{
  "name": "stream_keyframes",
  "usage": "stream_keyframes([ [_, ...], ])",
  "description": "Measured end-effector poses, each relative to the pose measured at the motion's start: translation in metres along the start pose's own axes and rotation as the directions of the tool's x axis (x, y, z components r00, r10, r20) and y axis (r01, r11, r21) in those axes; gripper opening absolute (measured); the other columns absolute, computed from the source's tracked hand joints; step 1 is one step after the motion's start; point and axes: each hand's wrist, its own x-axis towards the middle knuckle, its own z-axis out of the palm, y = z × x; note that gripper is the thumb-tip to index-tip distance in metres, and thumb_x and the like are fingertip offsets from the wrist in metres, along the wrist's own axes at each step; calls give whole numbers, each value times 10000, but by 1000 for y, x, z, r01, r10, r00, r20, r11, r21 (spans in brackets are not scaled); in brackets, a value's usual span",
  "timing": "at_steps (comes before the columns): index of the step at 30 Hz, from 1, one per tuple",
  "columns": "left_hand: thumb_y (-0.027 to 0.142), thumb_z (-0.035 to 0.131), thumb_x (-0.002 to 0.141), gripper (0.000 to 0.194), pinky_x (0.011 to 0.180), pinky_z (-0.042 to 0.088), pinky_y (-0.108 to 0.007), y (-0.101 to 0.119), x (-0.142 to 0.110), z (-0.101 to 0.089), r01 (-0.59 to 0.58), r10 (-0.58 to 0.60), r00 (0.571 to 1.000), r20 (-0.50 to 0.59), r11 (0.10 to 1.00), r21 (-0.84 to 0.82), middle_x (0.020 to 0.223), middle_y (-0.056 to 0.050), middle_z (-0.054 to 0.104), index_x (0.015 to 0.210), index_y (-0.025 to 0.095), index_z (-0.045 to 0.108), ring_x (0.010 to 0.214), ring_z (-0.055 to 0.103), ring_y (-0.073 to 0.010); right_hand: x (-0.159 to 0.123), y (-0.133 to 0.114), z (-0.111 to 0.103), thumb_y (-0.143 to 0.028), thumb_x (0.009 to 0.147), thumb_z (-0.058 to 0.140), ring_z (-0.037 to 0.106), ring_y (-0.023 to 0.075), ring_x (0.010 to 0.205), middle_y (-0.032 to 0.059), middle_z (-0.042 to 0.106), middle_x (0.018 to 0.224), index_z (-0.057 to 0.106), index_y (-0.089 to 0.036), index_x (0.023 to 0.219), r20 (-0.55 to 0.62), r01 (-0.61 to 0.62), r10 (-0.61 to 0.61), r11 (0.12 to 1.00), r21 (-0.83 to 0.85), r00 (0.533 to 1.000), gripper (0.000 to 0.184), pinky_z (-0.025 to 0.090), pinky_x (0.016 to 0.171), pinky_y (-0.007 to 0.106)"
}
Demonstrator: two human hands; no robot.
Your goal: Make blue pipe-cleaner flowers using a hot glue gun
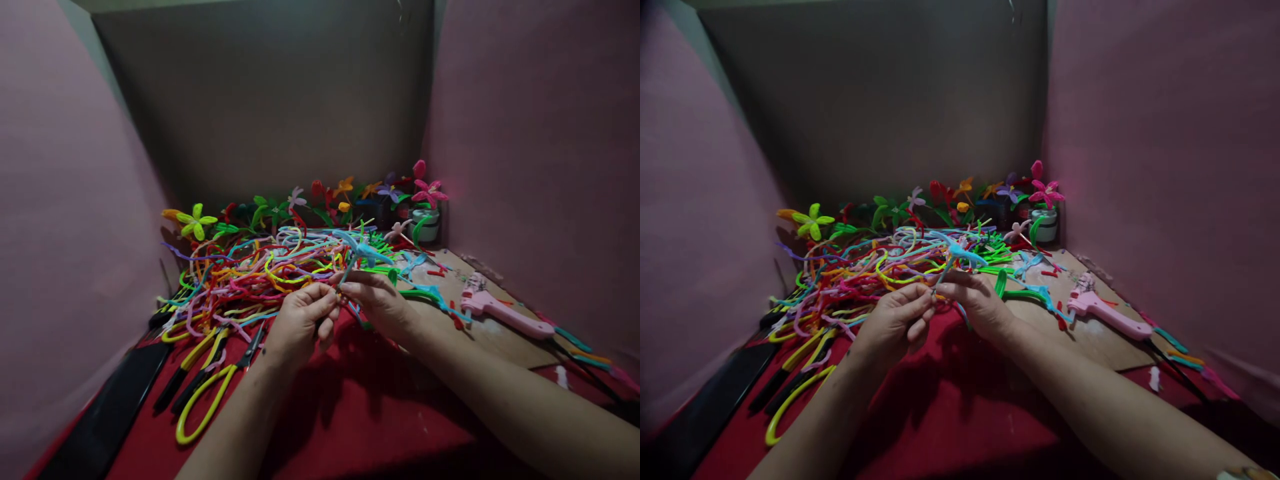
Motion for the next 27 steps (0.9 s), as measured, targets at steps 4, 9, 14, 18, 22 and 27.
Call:
stream_keyframes([
  [4, 279, 620, 747, 154, 244, 292, -134, 4, -3, 1, 42, -38, 997, 61, 997, -66, 507, 60, 489, 729, 140, 558, 261, 277, -1, 0, 0, 1, -224, 716, 655, 561, 128, 704, 3, 652, 728, 716, -197, 855, 16, 3, -4, 999, 38, 1000, 154, 422, 768, 303],
  [9, 273, 606, 760, 148, 240, 235, -117, 3, -4, -2, 130, -109, 982, 157, 983, -131, 500, 51, 502, 739, 134, 561, 236, 246, 12, 0, -2, 2, -264, 708, 670, 557, 129, 646, 3, 634, 666, 705, -196, 880, 46, -15, 13, 999, 36, 999, 188, 438, 695, 294],
  [14, 313, 577, 775, 182, 259, 238, -138, 2, -3, -2, 89, -82, 986, 146, 995, -43, 489, 49, 507, 731, 139, 550, 235, 269, 0, -1, -4, 3, -225, 683, 674, 574, 155, 732, 23, 655, 784, 705, -191, 855, -10, 31, -31, 999, 19, 999, 178, 438, 771, 323],
  [18, 312, 586, 766, 166, 355, 349, -168, -3, -2, 3, -124, 140, 990, -22, 935, 332, 569, 35, 550, 746, 150, 554, 349, 446, -44, 0, -1, 3, -223, 697, 653, 561, 165, 775, 23, 641, 783, 706, -178, 831, -96, 52, -52, 999, -5, 994, 151, 419, 804, 333],
  [22, 251, 574, 770, 119, 441, 387, -174, -10, -2, 6, -225, 359, 924, -130, 787, 574, 450, 67, 475, 691, 168, 540, 393, 474, -61, -2, -2, 5, -248, 706, 653, 541, 150, 739, 7, 623, 744, 703, -176, 764, -122, 43, -50, 997, -58, 991, 105, 416, 761, 310],
  [27, 282, 571, 763, 150, 373, 419, -208, -6, -1, 4, -168, 224, 966, -130, 924, 343, 544, 35, 561, 693, 160, 521, 369, 504, -88, -3, -7, 5, -267, 718, 651, 541, 135, 723, 9, 633, 757, 697, -170, 781, -20, 23, -24, 999, -40, 1000, 125, 408, 766, 311],
])
